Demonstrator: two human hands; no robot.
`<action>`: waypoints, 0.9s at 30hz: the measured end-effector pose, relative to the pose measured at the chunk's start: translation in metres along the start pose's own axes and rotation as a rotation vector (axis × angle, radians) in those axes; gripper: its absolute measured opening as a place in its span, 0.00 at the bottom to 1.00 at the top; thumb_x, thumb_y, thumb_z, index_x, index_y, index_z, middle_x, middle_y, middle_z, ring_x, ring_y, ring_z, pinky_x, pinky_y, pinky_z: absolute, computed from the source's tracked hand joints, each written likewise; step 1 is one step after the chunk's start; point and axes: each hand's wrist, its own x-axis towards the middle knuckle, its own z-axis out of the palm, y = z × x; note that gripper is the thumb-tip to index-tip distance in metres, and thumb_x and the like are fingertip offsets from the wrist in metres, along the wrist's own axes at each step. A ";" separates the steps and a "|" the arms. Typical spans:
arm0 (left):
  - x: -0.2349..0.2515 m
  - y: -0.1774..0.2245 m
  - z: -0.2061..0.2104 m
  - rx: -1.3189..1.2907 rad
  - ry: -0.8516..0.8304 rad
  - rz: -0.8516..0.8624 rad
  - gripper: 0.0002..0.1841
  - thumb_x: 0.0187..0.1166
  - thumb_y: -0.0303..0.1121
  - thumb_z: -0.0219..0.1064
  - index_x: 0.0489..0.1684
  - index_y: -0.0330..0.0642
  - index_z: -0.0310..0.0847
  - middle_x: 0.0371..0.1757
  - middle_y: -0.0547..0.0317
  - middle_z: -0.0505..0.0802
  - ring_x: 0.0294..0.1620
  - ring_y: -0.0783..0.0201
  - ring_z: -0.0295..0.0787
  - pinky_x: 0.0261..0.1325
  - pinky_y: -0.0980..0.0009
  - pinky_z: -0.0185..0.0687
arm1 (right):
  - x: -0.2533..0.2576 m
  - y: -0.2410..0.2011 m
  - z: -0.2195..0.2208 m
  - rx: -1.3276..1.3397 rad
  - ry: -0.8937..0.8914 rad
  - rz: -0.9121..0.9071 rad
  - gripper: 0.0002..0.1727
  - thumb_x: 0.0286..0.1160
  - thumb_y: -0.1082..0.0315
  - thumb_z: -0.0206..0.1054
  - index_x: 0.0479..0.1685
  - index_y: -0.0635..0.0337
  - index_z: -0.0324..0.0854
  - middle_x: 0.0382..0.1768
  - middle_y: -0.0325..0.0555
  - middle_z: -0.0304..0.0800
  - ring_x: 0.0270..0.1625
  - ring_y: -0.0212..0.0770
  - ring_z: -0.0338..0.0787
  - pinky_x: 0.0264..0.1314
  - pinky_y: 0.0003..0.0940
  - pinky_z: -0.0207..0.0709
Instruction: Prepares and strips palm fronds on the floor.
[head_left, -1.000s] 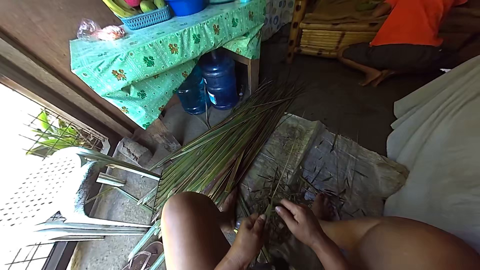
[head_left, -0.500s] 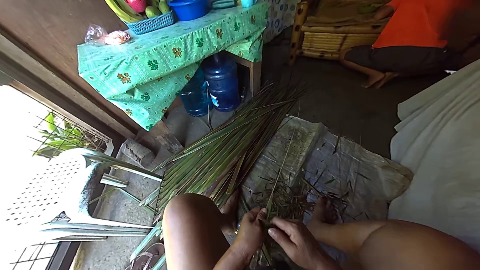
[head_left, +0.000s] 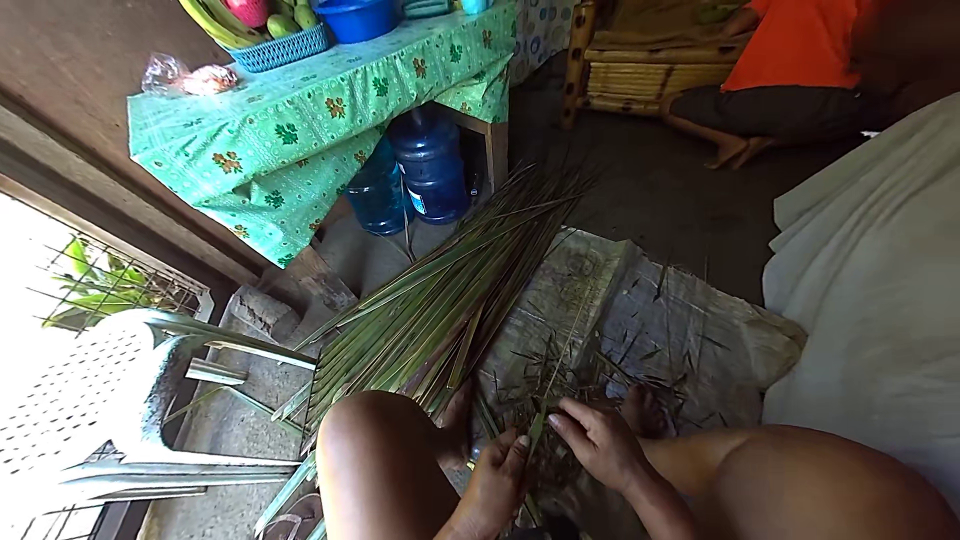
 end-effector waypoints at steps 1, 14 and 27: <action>-0.001 -0.001 -0.001 0.007 0.005 0.008 0.15 0.95 0.34 0.44 0.34 0.45 0.71 0.12 0.71 0.69 0.07 0.79 0.58 0.11 0.83 0.56 | 0.000 0.000 0.001 -0.020 0.006 -0.010 0.28 0.82 0.44 0.52 0.31 0.58 0.87 0.18 0.44 0.81 0.22 0.43 0.84 0.23 0.44 0.75; 0.013 0.008 0.001 0.021 0.084 0.019 0.16 0.95 0.34 0.45 0.34 0.44 0.74 0.13 0.71 0.69 0.08 0.78 0.58 0.12 0.81 0.55 | -0.010 -0.023 -0.006 0.304 -0.147 -0.006 0.25 0.85 0.49 0.55 0.34 0.60 0.86 0.18 0.41 0.78 0.21 0.35 0.78 0.25 0.38 0.73; 0.013 0.005 0.006 0.011 0.064 0.020 0.16 0.95 0.34 0.46 0.31 0.46 0.72 0.13 0.71 0.67 0.08 0.79 0.56 0.12 0.82 0.53 | 0.002 0.003 -0.014 0.044 0.038 0.062 0.27 0.83 0.48 0.51 0.34 0.60 0.88 0.19 0.45 0.82 0.24 0.42 0.84 0.27 0.44 0.77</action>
